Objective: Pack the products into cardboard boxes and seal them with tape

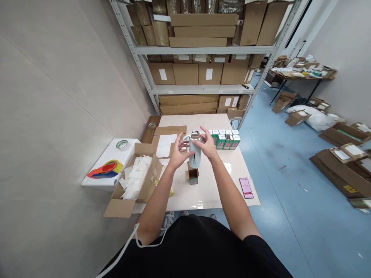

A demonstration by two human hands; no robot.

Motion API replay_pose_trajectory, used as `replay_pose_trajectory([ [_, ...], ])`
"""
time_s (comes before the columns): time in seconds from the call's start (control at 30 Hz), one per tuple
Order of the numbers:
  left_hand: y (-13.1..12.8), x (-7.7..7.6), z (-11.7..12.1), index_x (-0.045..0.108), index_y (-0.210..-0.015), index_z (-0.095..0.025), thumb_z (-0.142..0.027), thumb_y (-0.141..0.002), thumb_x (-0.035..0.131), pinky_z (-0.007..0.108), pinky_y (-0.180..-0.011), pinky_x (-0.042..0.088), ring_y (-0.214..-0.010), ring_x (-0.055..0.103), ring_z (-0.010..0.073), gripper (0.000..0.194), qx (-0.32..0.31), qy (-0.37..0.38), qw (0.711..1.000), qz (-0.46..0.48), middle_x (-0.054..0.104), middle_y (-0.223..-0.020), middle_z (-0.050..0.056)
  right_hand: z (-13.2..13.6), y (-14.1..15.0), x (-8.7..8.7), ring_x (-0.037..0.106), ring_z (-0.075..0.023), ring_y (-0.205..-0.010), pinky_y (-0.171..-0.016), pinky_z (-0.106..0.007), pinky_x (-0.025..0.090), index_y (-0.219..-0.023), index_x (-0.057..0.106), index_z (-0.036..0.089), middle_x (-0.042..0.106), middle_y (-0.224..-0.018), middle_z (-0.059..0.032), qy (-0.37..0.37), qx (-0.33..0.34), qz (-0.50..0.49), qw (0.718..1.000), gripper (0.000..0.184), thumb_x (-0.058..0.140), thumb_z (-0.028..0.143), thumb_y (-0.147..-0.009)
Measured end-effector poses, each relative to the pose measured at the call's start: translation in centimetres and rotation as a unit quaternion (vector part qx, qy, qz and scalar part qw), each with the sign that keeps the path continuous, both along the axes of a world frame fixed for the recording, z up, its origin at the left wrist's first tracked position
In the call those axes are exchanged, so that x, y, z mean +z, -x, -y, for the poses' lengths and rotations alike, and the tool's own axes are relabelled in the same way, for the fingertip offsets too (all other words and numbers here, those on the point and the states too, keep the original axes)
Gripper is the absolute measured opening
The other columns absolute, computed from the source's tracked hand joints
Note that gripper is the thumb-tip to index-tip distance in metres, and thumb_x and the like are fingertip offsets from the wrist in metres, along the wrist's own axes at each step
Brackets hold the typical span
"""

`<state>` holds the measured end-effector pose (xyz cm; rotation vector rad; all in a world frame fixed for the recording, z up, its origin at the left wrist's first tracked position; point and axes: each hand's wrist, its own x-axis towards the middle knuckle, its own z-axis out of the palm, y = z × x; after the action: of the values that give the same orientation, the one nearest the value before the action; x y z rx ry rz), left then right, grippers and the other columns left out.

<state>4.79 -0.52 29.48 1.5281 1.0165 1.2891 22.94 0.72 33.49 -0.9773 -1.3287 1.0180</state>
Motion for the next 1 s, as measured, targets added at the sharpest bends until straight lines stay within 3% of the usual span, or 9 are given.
replay_pose_trajectory([
  [0.07,-1.2,2.2,0.5,0.03,-0.164,-0.036,-0.039,-0.065,0.096,0.038,-0.097,0.055,-0.114,0.066,0.0261,0.119,0.007,-0.012,1.0,0.011,0.064,-0.135,0.009,0.6,0.2,0.1,0.068,-0.0287,-0.115,-0.102,-0.047,0.055,-0.156,0.04,0.027,0.072,-0.12,-0.0097,0.003,0.022,-0.018,1.0,0.098,0.085,0.055,-0.073],
  [0.13,-1.8,3.3,0.8,0.025,-0.166,-0.034,-0.038,-0.063,0.098,0.037,-0.096,0.055,-0.111,0.067,0.0256,0.126,0.028,-0.021,0.999,0.03,0.068,-0.127,0.008,1.2,-0.2,-0.2,0.065,-0.0295,-0.123,-0.105,-0.047,0.053,-0.16,0.035,0.028,0.068,-0.132,-0.0118,0.007,0.04,-0.032,0.999,0.101,0.083,0.057,-0.076],
  [0.27,-1.2,3.6,0.8,0.01,-0.169,-0.032,-0.04,-0.065,0.097,0.034,-0.098,0.054,-0.109,0.069,0.0223,0.136,0.041,-0.022,0.996,0.071,0.07,-0.121,0.007,2.9,-1.5,-2.1,0.06,-0.0295,-0.132,-0.107,-0.049,0.051,-0.164,0.026,0.036,0.058,-0.148,-0.0105,0.051,0.131,-0.019,0.99,0.104,0.081,0.058,-0.079],
  [0.4,-0.5,3.7,0.6,0.0,-0.169,-0.029,-0.051,-0.076,0.088,0.038,-0.099,0.054,-0.111,0.07,0.024,0.13,-0.033,0.02,0.991,0.128,0.072,-0.122,0.01,4.4,-1.1,-4.0,0.068,-0.0282,-0.116,-0.1,-0.047,0.055,-0.165,0.02,0.036,0.067,-0.134,-0.0088,0.07,0.225,-0.031,0.971,0.118,0.089,0.05,-0.071],
  [0.5,-0.5,4.0,0.6,0.002,-0.169,-0.031,-0.056,-0.08,0.084,0.04,-0.103,0.053,-0.12,0.066,0.0259,0.124,-0.063,0.028,0.989,0.129,0.068,-0.133,0.013,5.0,0.0,-4.6,0.069,-0.0265,-0.106,-0.098,-0.045,0.055,-0.166,0.021,0.034,0.069,-0.124,-0.0073,0.047,0.151,-0.034,0.987,0.126,0.095,0.046,-0.064],
  [0.6,-0.7,4.0,0.2,0.007,-0.169,-0.033,-0.048,-0.068,0.094,0.038,-0.103,0.053,-0.12,0.065,0.026,0.135,-0.032,0.028,0.996,0.084,0.065,-0.137,0.012,5.3,0.6,-4.8,0.068,-0.0262,-0.101,-0.096,-0.045,0.055,-0.166,0.02,0.031,0.068,-0.118,-0.0072,0.034,0.076,-0.002,0.997,0.133,0.098,0.045,-0.059],
  [0.73,-0.6,3.6,-0.4,0.008,-0.169,-0.03,-0.042,-0.067,0.096,0.037,-0.103,0.054,-0.116,0.067,0.0245,0.136,0.019,0.032,0.997,0.069,0.068,-0.129,0.009,5.6,0.5,-5.1,0.066,-0.0268,-0.108,-0.098,-0.045,0.054,-0.168,0.01,0.033,0.066,-0.121,-0.0077,0.034,0.122,-0.014,0.992,0.126,0.088,0.053,-0.071],
  [0.83,-0.5,3.4,-0.6,0.005,-0.169,-0.03,-0.042,-0.071,0.093,0.038,-0.106,0.052,-0.121,0.066,0.0253,0.132,-0.018,0.04,0.995,0.09,0.066,-0.135,0.01,5.8,0.5,-5.2,0.068,-0.0262,-0.102,-0.092,-0.044,0.056,-0.167,0.009,0.035,0.066,-0.119,-0.0067,0.049,0.149,-0.025,0.987,0.123,0.086,0.054,-0.073],
  [1.0,-0.5,3.4,-0.4,0.005,-0.169,-0.031,-0.042,-0.068,0.096,0.04,-0.108,0.051,-0.125,0.064,0.0269,0.136,-0.008,0.043,0.996,0.072,0.067,-0.135,0.01,6.1,1.0,-4.9,0.065,-0.0278,-0.105,-0.095,-0.046,0.055,-0.167,0.015,0.034,0.064,-0.122,-0.0081,0.034,0.038,0.029,0.998,0.13,0.093,0.048,-0.064],
])
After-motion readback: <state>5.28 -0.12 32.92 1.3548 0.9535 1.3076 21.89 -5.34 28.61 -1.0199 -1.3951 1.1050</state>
